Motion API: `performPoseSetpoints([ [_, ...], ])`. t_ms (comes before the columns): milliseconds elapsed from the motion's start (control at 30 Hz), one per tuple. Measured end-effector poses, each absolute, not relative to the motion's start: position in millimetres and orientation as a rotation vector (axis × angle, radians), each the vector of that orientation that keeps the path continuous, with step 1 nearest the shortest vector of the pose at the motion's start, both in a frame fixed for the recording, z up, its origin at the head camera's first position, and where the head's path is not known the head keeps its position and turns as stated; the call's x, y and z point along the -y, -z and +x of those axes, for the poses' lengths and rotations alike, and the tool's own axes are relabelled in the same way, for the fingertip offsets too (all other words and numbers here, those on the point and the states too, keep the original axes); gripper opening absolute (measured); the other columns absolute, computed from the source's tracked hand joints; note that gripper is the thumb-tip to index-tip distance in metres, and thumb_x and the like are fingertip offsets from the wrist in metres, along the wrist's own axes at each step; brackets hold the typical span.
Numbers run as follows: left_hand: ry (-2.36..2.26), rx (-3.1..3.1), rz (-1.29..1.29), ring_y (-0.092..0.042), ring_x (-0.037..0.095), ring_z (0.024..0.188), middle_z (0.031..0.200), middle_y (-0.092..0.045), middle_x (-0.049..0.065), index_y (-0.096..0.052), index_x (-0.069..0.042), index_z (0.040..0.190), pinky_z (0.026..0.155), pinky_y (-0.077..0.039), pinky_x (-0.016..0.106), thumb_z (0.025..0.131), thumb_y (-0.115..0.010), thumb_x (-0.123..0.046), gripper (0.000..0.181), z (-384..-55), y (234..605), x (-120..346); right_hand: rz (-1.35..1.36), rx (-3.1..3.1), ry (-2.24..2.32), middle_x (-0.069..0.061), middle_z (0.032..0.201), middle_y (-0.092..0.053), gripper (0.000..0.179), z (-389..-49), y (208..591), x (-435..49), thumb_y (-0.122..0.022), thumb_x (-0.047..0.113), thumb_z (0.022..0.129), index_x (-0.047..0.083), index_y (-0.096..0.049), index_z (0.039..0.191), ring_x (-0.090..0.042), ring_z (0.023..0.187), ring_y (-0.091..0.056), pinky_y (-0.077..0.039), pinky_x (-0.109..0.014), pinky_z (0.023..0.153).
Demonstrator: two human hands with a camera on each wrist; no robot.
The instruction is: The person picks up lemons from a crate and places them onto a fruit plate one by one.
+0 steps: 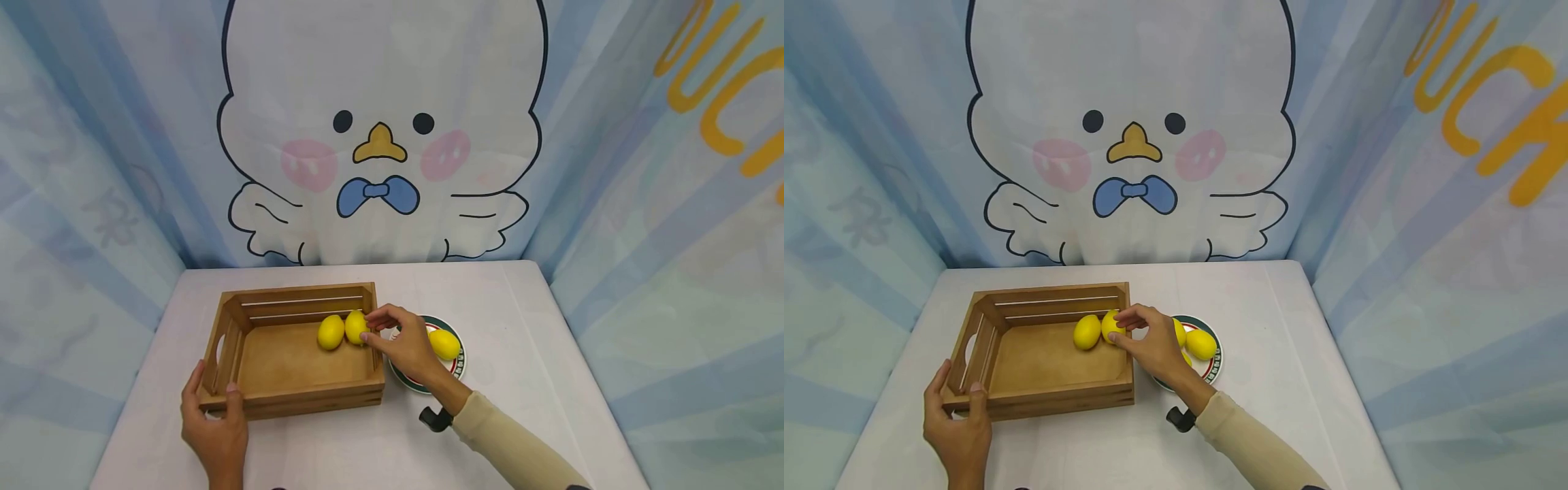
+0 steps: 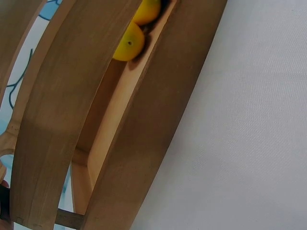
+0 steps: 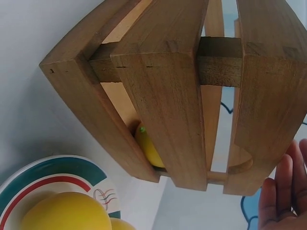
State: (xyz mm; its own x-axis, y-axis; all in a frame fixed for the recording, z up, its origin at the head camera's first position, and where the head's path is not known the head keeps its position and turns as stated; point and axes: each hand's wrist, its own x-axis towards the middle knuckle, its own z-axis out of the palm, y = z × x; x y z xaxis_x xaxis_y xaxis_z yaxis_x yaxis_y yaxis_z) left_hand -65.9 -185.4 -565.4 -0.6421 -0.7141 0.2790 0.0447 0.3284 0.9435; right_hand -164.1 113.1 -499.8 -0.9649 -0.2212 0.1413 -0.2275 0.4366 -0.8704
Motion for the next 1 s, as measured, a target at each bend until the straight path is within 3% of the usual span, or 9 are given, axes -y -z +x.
performPoseSetpoints([
  [200,1.382,1.899,0.586,-0.05,0.002,0.143,0.153,-0.062,0.007,-0.061,-0.023,0.15,0.122,-0.035,0.018,0.09,-0.07,0.003,0.066,-63.5,563.9,185.3,0.392,2.653,-1.613,0.008,0.114,-0.076,0.027,-161.5,501.4,-111.5,-0.084,0.026,0.093,0.019,-0.076,0.118,-0.01,0.104,-0.068,-0.058,-0.044,0.102],
  [467,1.366,1.916,0.581,-0.05,0.008,0.146,0.154,-0.062,0.006,-0.06,-0.025,0.151,0.123,-0.034,0.018,0.091,-0.07,0.001,0.066,-63.7,563.5,186.3,0.341,2.575,-1.656,0.006,0.109,-0.076,0.019,-157.5,505.6,-108.1,-0.08,0.024,0.097,0.018,-0.076,0.115,-0.013,0.103,-0.068,-0.056,-0.032,0.096],
  [667,1.372,1.91,0.581,-0.049,0.006,0.145,0.154,-0.061,0.005,-0.06,-0.026,0.151,0.123,-0.034,0.018,0.091,-0.071,0.001,0.067,-64.2,562.7,187.1,0.365,2.552,-1.658,0.005,0.106,-0.076,0.021,-157.0,505.7,-106.9,-0.084,0.022,0.093,0.019,-0.076,0.112,-0.013,0.101,-0.069,-0.058,-0.038,0.096],
  [900,1.377,1.912,0.601,-0.049,0.008,0.145,0.154,-0.061,0.004,-0.06,-0.028,0.151,0.123,-0.034,0.018,0.091,-0.071,-0.001,0.066,-64.3,562.7,187.1,0.447,2.608,-1.616,0.012,0.109,-0.076,0.027,-155.4,504.8,-103.7,-0.089,0.027,0.088,0.027,-0.075,0.113,-0.01,0.101,-0.069,-0.059,-0.035,0.097],
  [1000,1.372,1.92,0.599,-0.05,0.01,0.147,0.154,-0.061,0.003,-0.06,-0.028,0.151,0.124,-0.034,0.019,0.092,-0.071,-0.001,0.066,-65.0,564.6,187.0,0.506,2.636,-1.577,0.011,0.109,-0.075,0.029,-155.0,503.8,-102.3,-0.089,0.027,0.088,0.025,-0.075,0.113,-0.009,0.101,-0.069,-0.059,-0.041,0.1],
])
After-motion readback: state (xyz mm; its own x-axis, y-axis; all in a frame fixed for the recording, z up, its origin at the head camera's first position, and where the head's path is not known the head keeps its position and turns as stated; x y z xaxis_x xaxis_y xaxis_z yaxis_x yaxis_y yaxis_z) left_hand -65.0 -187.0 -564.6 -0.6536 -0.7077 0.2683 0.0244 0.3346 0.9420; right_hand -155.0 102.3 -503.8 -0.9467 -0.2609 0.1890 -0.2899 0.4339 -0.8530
